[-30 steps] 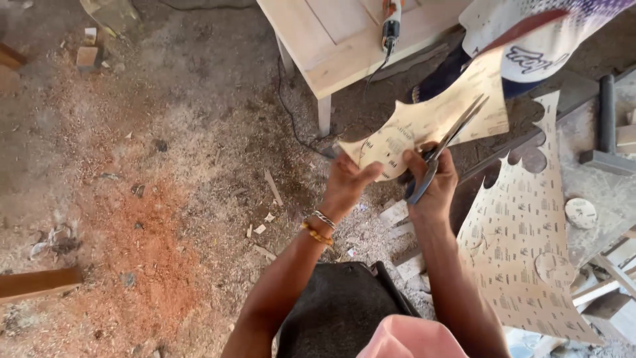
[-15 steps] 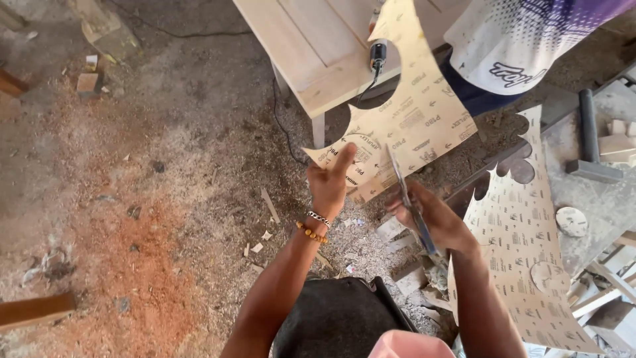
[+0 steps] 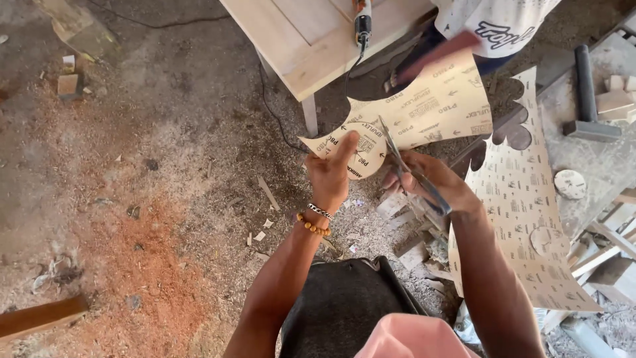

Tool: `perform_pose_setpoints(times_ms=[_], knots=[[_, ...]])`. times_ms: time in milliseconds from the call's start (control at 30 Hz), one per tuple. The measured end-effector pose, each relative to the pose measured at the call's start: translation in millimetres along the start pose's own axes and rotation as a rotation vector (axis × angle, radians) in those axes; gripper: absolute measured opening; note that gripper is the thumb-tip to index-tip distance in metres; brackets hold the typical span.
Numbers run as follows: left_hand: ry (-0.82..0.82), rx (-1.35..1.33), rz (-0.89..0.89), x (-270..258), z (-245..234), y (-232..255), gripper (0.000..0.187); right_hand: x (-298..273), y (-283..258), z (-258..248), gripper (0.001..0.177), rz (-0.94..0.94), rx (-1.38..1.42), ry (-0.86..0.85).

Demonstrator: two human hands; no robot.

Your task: The person cuts circular pieces of sandpaper using scissors.

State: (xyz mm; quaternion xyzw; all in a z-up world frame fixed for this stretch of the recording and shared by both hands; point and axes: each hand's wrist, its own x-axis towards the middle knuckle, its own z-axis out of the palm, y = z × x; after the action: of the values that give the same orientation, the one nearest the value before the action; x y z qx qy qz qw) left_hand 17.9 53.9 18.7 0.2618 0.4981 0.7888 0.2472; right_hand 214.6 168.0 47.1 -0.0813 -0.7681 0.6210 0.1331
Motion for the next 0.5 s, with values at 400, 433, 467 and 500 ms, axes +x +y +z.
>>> perform_pose_setpoints(times_ms=[400,433,467,500], knots=[[-0.042,-0.126,-0.080,1.5,-1.4,1.9,0.034,9.4,-20.6,12.1,0.064,0.025,0.029,0.101],[-0.041,-0.127,-0.079,2.6,-0.8,2.8,0.034,10.5,-16.6,10.9,0.064,0.025,0.028,0.099],[-0.043,-0.126,-0.074,3.6,-0.2,3.8,0.035,11.6,-12.6,9.8,0.063,0.011,0.018,0.114],[-0.044,-0.126,-0.070,4.0,0.1,4.9,0.036,12.5,-8.8,9.1,0.063,-0.002,0.008,0.128]])
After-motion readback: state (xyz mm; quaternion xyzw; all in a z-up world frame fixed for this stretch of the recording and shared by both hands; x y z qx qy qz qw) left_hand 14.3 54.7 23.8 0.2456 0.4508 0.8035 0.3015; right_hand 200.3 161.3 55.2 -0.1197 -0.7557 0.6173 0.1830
